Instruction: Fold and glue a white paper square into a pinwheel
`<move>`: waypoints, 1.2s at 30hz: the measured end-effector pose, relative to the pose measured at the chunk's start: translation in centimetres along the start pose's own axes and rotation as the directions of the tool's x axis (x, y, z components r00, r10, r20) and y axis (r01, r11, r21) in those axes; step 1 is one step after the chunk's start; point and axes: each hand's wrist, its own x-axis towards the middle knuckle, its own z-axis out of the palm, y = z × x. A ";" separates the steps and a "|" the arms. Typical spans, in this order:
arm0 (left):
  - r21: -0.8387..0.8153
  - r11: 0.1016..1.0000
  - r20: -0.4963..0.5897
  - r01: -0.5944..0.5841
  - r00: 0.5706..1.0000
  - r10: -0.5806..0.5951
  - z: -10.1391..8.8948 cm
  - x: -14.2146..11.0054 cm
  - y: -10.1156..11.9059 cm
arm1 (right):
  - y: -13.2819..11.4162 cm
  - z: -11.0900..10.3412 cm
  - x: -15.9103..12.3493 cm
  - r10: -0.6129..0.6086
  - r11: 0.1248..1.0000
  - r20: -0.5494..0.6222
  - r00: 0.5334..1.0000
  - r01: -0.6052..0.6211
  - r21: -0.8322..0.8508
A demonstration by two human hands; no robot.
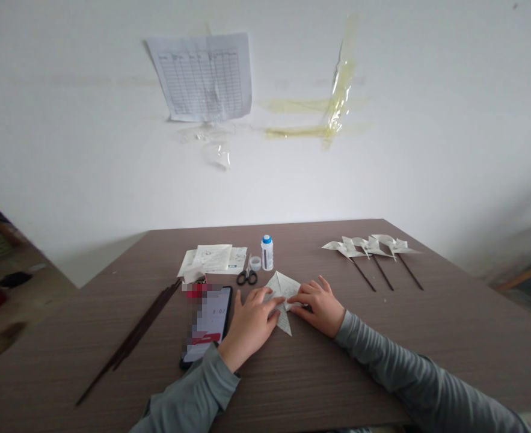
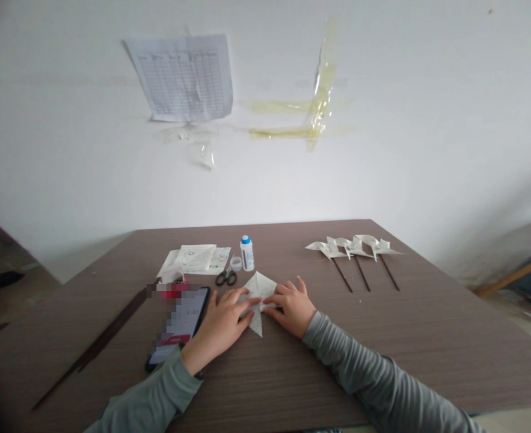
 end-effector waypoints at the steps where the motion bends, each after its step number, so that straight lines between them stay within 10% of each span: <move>1: -0.003 1.000 -0.002 -0.002 1.000 0.002 0.1 0.0 -0.1 | 0.0 0.0 0.0 0.002 1.000 0.004 1.000 -0.002 0.003; 36: -0.034 0.999 -0.116 0.037 0.992 -0.041 2.6 0.5 -2.7 | 0.8 -0.5 0.3 0.040 0.992 -0.191 0.981 -0.015 0.127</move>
